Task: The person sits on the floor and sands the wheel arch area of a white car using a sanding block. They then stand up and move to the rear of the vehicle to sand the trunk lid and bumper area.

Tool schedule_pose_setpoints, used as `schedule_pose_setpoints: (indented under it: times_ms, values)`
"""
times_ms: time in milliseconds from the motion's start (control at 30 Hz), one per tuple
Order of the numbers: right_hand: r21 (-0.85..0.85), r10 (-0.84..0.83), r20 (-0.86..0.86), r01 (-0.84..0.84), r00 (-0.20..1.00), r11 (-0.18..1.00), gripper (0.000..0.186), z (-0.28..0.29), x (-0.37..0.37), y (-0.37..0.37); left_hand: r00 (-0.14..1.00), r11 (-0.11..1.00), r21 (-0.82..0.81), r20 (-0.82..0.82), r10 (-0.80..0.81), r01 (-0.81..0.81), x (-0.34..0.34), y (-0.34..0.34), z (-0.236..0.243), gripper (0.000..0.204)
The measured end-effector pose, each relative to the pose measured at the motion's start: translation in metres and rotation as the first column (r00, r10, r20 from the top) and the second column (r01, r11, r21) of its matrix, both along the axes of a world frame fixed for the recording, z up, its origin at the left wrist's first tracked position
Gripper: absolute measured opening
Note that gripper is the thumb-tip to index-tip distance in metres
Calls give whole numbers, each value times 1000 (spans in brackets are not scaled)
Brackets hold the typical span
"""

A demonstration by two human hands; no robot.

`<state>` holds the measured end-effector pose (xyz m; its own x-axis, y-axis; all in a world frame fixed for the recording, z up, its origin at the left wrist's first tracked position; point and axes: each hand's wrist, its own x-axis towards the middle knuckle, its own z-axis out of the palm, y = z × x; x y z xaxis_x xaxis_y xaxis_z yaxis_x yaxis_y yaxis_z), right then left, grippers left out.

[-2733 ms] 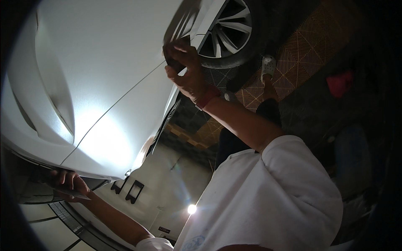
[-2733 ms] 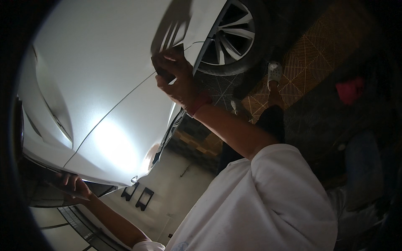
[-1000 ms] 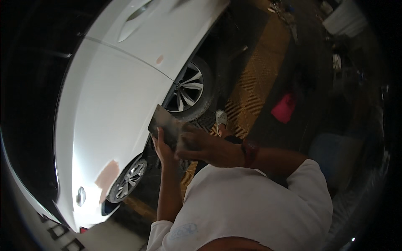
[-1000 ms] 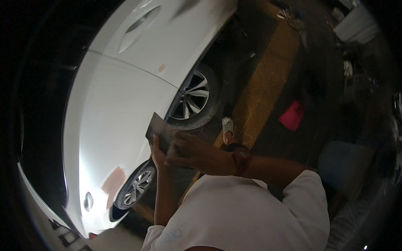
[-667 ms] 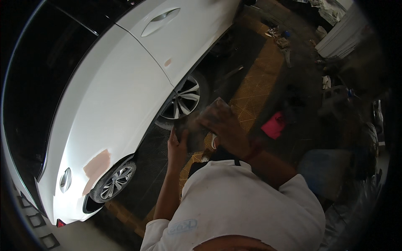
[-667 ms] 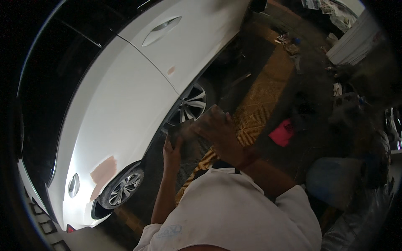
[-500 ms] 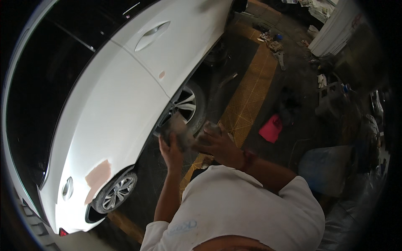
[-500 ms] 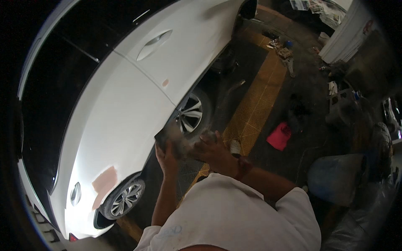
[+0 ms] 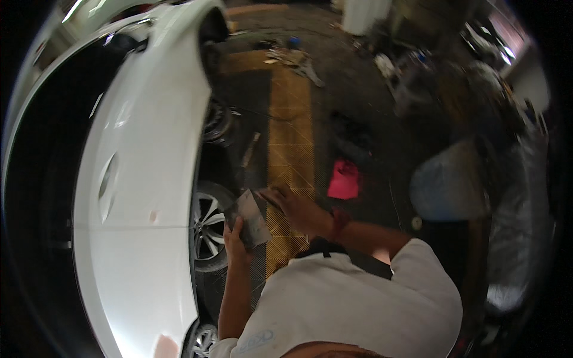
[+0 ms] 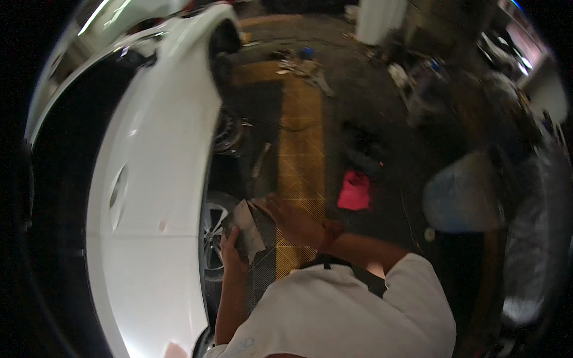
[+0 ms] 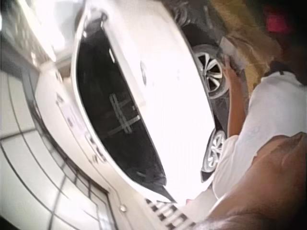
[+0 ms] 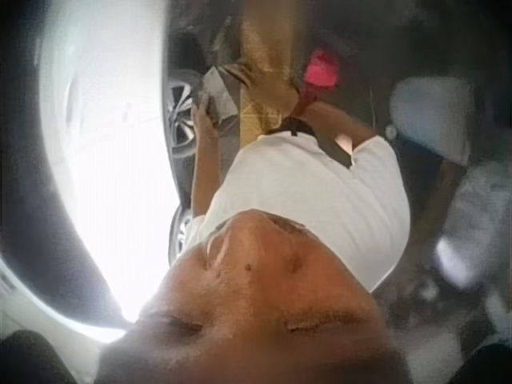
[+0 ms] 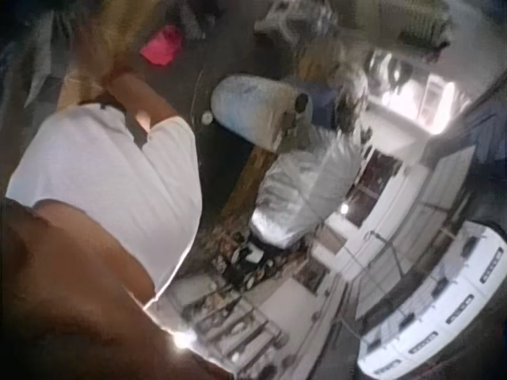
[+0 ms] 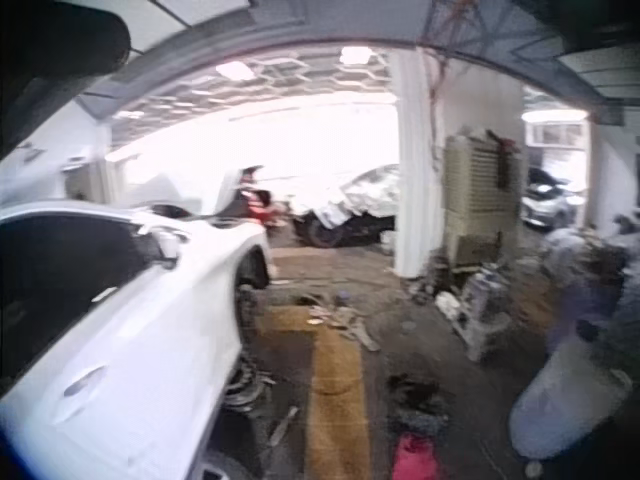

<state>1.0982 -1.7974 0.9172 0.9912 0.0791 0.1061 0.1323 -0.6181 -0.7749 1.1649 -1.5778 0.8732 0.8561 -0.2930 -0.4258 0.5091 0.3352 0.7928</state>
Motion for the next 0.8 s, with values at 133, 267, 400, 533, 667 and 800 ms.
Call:
schedule_pose_setpoints:
  times_ms: [133,267,400,533,667,800]
  values:
    - [412,-66,-38,76,997,908,67,-14,4,-63,1000,998,-56,25,9,-7,31,-102,12,57]
    - [852,-65,-402,399,913,339,58,10,21,-146,981,990,105,175,80,-99,83,-193,30,59]
    - [690,75,-444,288,893,664,52,35,34,-213,952,985,129,295,74,-117,126,-253,54,50]
    - [474,-336,-458,546,823,691,60,25,72,-288,978,984,-20,120,-171,174,183,-292,54,47]
    - [770,-550,-436,612,712,182,70,4,142,-346,779,780,-67,-50,-625,622,239,-328,38,54]
    - [805,-423,-400,532,813,263,83,-16,220,-374,682,682,-34,-4,-731,731,311,-368,46,56]
